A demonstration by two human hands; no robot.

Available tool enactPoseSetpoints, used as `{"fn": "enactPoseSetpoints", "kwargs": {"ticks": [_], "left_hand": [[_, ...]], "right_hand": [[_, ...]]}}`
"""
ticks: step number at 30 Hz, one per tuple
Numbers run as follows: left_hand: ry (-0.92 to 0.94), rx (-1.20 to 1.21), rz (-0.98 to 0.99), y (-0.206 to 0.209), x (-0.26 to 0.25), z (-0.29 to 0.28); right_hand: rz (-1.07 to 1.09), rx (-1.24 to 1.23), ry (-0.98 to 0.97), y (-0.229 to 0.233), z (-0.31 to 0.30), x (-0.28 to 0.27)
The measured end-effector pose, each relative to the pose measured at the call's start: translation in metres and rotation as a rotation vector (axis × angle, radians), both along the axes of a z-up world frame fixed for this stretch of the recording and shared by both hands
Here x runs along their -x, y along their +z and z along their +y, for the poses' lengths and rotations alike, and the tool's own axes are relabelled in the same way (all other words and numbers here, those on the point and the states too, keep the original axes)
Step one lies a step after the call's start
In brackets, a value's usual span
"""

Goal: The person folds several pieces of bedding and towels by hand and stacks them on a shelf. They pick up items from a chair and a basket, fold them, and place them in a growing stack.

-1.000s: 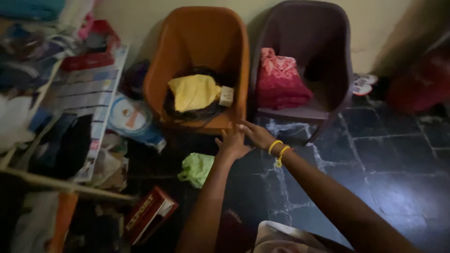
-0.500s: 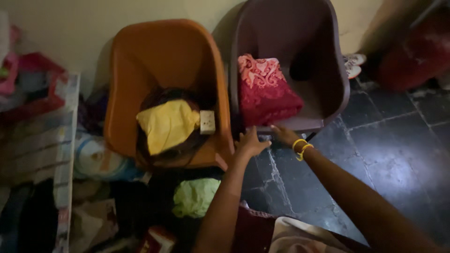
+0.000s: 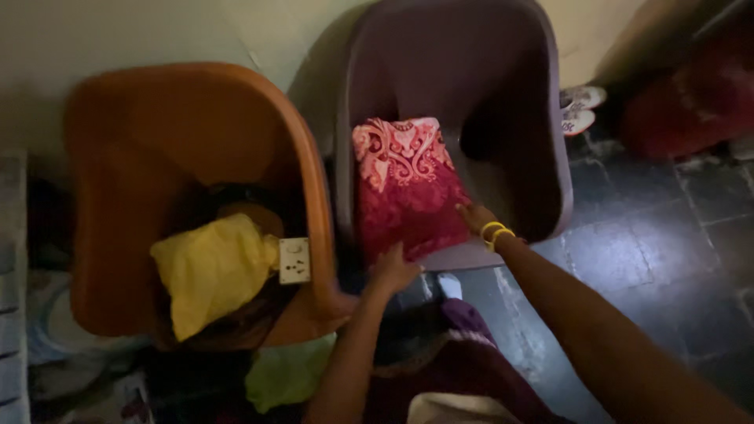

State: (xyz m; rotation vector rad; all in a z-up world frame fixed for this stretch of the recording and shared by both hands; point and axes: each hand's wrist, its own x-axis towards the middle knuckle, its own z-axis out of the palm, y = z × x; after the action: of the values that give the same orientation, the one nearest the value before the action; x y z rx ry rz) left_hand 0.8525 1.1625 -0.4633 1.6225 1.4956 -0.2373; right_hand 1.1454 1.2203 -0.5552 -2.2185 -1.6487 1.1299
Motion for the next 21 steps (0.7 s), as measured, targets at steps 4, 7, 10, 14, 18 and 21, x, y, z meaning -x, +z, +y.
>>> {"fn": "enactPoseSetpoints", "kwargs": {"ticks": [4,7,10,14,18,21], "left_hand": [[0.076,0.045,0.091,-0.022,-0.046,0.022],[0.116,0.033,0.125,-0.044,-0.073,0.041],[0.19,0.121,0.148,-0.065,-0.084,0.044],[0.279,0.117,0.141,-0.09,-0.087,0.034],[0.313,0.154,0.102,-0.12,-0.078,0.018],[0.446,0.075,0.022,-0.143,-0.07,0.008]], "right_hand": [[0.055,0.148,-0.141,-0.05,0.038,-0.02],[-0.096,0.025,0.042,-0.086,0.06,-0.029],[-0.12,-0.058,0.046,-0.121,0.072,-0.039],[0.235,0.142,-0.146,-0.157,0.08,-0.041],[0.22,0.273,-0.353,-0.17,0.077,-0.043],[0.389,0.597,-0.346,-0.17,0.085,-0.057]]}}
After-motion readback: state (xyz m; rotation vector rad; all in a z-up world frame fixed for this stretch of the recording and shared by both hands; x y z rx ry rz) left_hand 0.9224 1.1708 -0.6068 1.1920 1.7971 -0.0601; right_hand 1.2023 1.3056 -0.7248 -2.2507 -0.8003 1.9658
